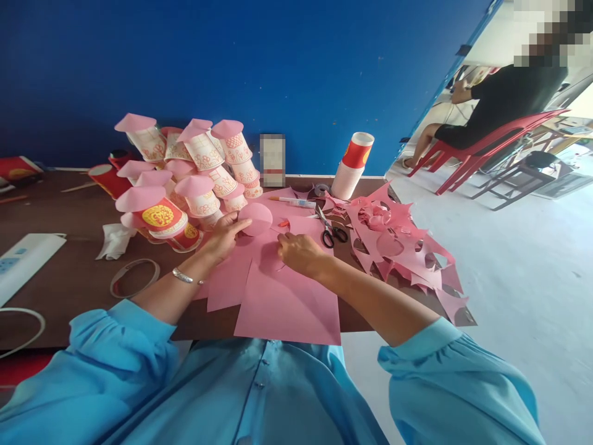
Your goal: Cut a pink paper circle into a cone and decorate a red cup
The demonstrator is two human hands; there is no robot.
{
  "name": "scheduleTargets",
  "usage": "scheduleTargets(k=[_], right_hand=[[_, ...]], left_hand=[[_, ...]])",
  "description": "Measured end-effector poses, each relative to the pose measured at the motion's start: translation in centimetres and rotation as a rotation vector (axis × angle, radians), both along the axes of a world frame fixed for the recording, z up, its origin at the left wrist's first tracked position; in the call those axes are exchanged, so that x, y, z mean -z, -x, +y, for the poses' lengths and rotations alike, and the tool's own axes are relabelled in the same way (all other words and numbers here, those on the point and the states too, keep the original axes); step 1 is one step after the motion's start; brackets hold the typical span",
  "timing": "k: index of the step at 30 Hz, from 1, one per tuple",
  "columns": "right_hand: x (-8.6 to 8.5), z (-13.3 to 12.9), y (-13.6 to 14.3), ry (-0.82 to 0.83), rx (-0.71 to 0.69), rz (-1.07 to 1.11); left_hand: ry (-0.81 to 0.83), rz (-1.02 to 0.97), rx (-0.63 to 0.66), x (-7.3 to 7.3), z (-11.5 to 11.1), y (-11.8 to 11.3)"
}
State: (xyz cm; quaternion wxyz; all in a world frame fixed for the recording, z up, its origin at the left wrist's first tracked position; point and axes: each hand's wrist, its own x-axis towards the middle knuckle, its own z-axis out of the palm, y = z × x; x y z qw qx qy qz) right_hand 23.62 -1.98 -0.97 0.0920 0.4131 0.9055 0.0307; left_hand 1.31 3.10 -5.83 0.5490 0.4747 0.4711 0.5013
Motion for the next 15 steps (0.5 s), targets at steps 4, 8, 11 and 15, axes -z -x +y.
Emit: scheduleTargets(k=[4, 8, 11, 15], right_hand=[[-0.2, 1.1, -0.3, -0.036, 0.027, 0.017], [-1.1, 1.4, -2.1, -0.054, 0.068, 0.044], [-0.5, 1.6, -1.4, -0.006, -0.018, 0.035], [0.5, 1.9, 1.2, -0.013, -0.068, 0.021]], left_hand=[[-0.02, -0.008, -0.012, -0.2, -0.1, -0.1], [-0.027, -0.018, -0.015, -0.1, 0.1, -0.3], [-0.025, -0.006, -0.018, -0.1, 0.1, -0.4], [-0.032, 0.004, -0.017, -0.3, -0.1, -0.4]])
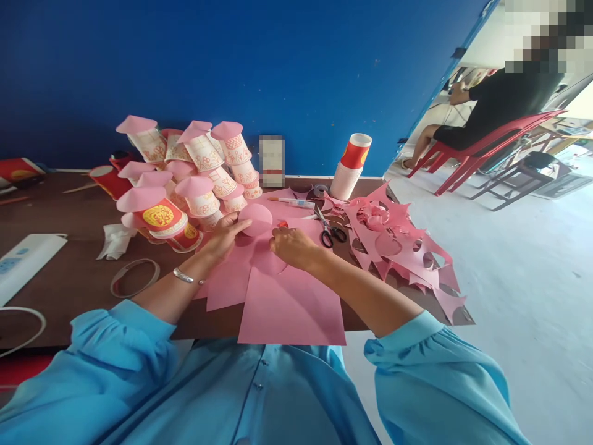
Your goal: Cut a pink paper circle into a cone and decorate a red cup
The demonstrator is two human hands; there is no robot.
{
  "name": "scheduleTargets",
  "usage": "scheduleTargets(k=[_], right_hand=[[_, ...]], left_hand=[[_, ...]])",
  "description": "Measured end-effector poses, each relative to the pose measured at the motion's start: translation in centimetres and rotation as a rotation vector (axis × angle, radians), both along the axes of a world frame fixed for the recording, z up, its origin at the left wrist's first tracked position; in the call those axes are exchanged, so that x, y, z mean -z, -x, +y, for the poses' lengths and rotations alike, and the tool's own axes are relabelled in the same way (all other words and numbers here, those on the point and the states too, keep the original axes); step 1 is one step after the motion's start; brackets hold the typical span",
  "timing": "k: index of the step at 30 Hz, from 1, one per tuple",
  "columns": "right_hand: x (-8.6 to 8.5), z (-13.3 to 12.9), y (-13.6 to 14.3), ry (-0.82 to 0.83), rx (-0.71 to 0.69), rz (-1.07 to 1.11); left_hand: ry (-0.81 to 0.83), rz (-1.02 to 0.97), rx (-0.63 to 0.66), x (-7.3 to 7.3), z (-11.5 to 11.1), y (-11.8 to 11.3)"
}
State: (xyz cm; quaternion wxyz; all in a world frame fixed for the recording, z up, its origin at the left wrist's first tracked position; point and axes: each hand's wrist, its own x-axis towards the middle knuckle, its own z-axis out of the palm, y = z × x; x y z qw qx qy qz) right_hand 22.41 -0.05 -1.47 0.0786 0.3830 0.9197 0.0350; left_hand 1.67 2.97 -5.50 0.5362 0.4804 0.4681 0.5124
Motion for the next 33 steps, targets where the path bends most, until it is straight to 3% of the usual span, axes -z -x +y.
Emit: scheduleTargets(k=[3, 5, 6, 9, 11, 12, 14, 16, 18, 21, 29, 33], right_hand=[[-1.0, 0.0, 0.4, -0.039, -0.022, 0.025], [-2.5, 0.0, -1.2, -0.082, 0.0, 0.049], [-3.3, 0.1, -2.6, -0.124, 0.045, 0.064], [-5.1, 0.6, -7.3, -0.366, 0.39, 0.102], [-5.0, 0.0, -9.6, -0.358, 0.446, 0.084], [-4.5, -0.7, -10.1, -0.32, 0.389, 0.115], [-2.6, -3.1, -9.9, -0.128, 0.076, 0.188], [-0.2, -6.1, -8.4, 0.038, -0.231, 0.251], [1.9, -8.8, -6.6, 0.08, -0.406, 0.305], [3.5, -10.8, -4.1, -0.002, -0.449, 0.389], [4.0, -11.5, 0.3, -0.197, -0.403, 0.321], [4.9, -13.5, 0.3, -0.331, -0.537, 0.432]], left_hand=[[0.003, -0.011, -0.002, -0.1, 0.0, 0.1], [0.009, -0.019, -0.002, -0.1, 0.1, 0.1], [0.013, -0.019, 0.0, 0.0, 0.2, 0.1], [0.031, -0.013, 0.002, 0.0, 0.3, 0.1], [0.042, -0.013, 0.005, 0.0, 0.2, 0.1], [0.045, -0.017, 0.006, -0.1, 0.2, 0.1], [0.047, -0.027, 0.009, -0.1, 0.2, 0.1], [0.049, -0.037, 0.015, -0.2, 0.2, 0.2], [0.053, -0.038, 0.01, -0.3, 0.2, 0.2], [0.056, -0.033, -0.004, -0.5, 0.2, 0.2], [0.005, -0.018, -0.004, -0.3, 0.3, 0.8], [-0.01, -0.032, -0.007, -0.6, 0.4, 0.9]])
